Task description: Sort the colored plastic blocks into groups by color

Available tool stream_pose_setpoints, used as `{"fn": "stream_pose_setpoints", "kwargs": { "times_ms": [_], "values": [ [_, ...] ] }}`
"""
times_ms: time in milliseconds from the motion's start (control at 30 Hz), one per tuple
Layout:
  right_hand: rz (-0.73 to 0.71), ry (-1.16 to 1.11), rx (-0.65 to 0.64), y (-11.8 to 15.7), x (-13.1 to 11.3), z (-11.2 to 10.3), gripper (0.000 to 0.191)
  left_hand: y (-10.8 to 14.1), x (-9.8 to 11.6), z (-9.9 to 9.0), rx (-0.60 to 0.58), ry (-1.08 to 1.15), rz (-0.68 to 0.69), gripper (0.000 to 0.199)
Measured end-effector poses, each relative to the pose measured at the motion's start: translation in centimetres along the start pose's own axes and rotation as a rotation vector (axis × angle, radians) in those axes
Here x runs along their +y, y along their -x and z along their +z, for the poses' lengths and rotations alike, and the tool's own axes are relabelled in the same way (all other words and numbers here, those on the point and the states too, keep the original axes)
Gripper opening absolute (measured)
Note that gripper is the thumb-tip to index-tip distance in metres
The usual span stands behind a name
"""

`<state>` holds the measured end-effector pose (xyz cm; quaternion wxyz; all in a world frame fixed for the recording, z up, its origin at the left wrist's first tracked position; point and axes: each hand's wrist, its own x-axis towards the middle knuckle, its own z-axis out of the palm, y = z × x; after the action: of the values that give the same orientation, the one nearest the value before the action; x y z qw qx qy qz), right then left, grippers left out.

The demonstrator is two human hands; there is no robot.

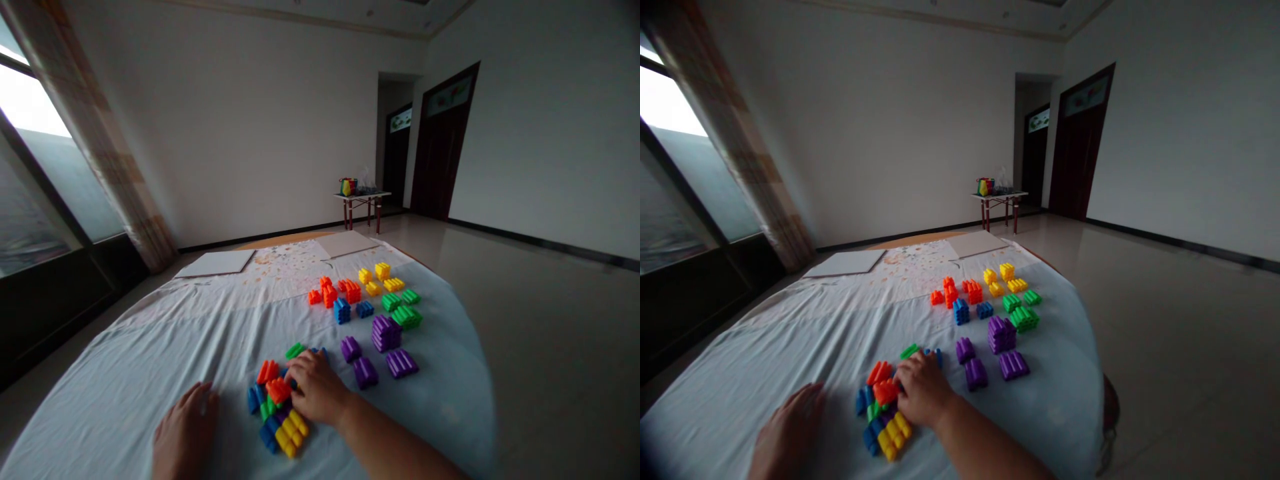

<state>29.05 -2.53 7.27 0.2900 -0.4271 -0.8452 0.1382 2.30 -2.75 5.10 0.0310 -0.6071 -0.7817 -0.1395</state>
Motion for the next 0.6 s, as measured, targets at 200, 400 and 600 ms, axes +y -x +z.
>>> {"fn": "stream_pose_setpoints", "kwargs": {
  "times_ms": [200,400,600],
  "values": [
    [0.009,-0.035,-0.023,0.3,0.1,0.0,0.019,0.0,0.7,-2.7,-0.241,0.031,-0.011,0.05],
    [-0.114,-0.125,-0.064,0.2,-0.5,-0.2,0.046,0.0,2.6,-2.8,-0.104,-0.005,-0.007,0.048],
    [-0.113,-0.124,-0.168,-0.1,-0.4,-0.3,0.042,0.3,2.9,-0.5,-0.042,-0.033,-0.026,0.049]
  ]
}}
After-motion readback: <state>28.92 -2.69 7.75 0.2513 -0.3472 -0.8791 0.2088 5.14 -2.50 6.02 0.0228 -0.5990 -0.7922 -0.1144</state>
